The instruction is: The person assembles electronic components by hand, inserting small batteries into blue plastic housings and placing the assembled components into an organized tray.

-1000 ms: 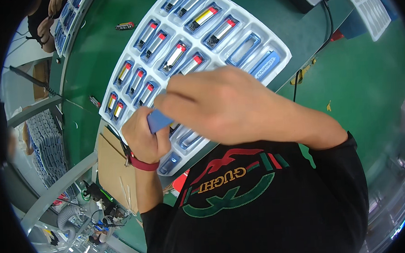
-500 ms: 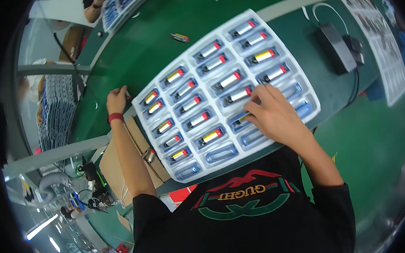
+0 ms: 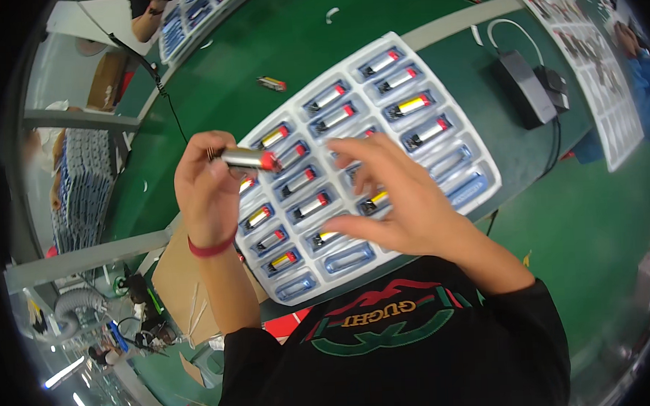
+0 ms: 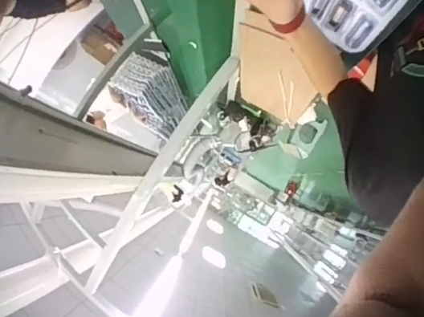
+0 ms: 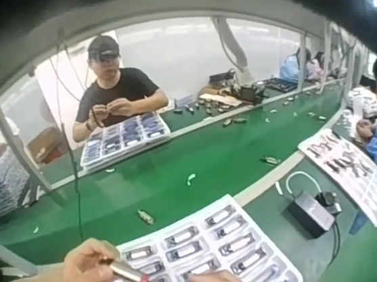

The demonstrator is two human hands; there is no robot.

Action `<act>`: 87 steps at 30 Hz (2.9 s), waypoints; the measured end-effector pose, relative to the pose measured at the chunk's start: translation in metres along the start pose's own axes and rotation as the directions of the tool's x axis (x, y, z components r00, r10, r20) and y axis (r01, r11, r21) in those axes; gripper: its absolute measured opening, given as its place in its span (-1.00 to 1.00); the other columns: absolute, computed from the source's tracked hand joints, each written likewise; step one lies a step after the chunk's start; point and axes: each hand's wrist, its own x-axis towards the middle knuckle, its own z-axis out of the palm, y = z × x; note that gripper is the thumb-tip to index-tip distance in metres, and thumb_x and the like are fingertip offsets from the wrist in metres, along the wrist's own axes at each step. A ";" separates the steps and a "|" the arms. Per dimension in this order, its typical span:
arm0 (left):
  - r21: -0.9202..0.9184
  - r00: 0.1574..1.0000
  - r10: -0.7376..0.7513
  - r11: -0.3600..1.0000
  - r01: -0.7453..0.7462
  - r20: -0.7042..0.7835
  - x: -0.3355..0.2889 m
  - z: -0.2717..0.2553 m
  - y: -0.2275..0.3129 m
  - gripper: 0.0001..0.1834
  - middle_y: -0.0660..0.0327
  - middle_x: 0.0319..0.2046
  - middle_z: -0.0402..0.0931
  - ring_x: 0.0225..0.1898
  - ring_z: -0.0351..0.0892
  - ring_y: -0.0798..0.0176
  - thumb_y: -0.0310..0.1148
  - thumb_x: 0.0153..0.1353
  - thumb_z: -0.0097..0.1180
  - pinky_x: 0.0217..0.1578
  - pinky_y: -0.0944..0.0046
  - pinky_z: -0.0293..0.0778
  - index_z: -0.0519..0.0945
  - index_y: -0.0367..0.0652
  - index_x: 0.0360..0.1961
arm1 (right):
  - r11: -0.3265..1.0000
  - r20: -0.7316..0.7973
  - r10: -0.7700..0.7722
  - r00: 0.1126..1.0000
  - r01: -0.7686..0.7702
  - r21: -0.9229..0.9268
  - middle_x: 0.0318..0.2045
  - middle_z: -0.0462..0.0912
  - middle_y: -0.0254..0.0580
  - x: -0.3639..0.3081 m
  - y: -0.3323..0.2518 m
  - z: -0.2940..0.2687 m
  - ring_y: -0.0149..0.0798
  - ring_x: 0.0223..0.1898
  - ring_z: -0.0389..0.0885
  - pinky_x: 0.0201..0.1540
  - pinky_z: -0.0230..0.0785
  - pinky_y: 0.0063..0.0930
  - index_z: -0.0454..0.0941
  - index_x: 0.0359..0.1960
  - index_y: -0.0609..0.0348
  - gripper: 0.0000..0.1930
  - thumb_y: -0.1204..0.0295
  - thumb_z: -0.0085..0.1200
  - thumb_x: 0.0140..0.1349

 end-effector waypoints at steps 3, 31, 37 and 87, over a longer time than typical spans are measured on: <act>0.004 0.991 0.040 0.999 -0.041 0.125 -0.013 0.036 -0.006 -0.72 0.09 -0.23 0.44 -0.21 0.51 0.22 -0.63 0.05 0.12 -0.18 0.23 0.52 0.46 -0.35 -0.16 | 0.995 -0.049 -0.039 0.998 0.044 0.093 -0.26 0.54 -0.20 0.010 -0.005 0.009 -0.39 -0.42 0.49 -0.37 0.37 -0.56 0.43 0.09 0.22 -0.38 0.40 0.40 -0.05; 0.765 0.965 -0.224 0.643 0.041 0.136 -0.021 0.073 -0.052 -0.84 0.18 -0.37 0.61 -0.41 0.59 0.37 -0.50 0.17 0.10 -0.37 0.42 0.43 0.56 -0.27 -0.20 | 0.865 -0.383 0.151 0.912 0.066 0.498 -0.28 0.61 -0.10 -0.032 0.021 -0.064 -0.39 -0.37 0.56 -0.27 0.43 -0.55 0.48 -0.02 0.42 -0.69 0.65 0.11 0.17; 0.842 0.868 -0.044 0.271 -0.466 0.494 -0.013 0.129 -0.112 -0.79 0.13 -0.40 0.54 -0.36 0.58 0.14 -0.40 0.05 0.20 -0.47 0.19 0.49 0.56 -0.23 -0.28 | 0.827 -0.562 0.249 0.789 0.129 0.548 -0.36 0.60 -0.15 -0.077 0.030 -0.096 -0.34 -0.39 0.56 -0.28 0.43 -0.43 0.49 0.00 0.38 -0.71 0.48 0.08 0.28; 0.049 0.987 -0.003 0.999 0.011 -0.163 -0.083 0.053 -0.048 -0.55 -0.24 0.01 0.47 0.05 0.55 0.04 -0.80 -0.07 0.23 0.06 0.17 0.50 0.39 -0.33 -0.14 | 0.880 0.091 0.406 0.909 -0.416 0.231 -0.26 0.64 -0.17 -0.006 -0.024 0.005 -0.57 -0.50 0.45 -0.45 0.28 -0.73 0.55 -0.11 0.43 -0.71 0.68 0.20 0.09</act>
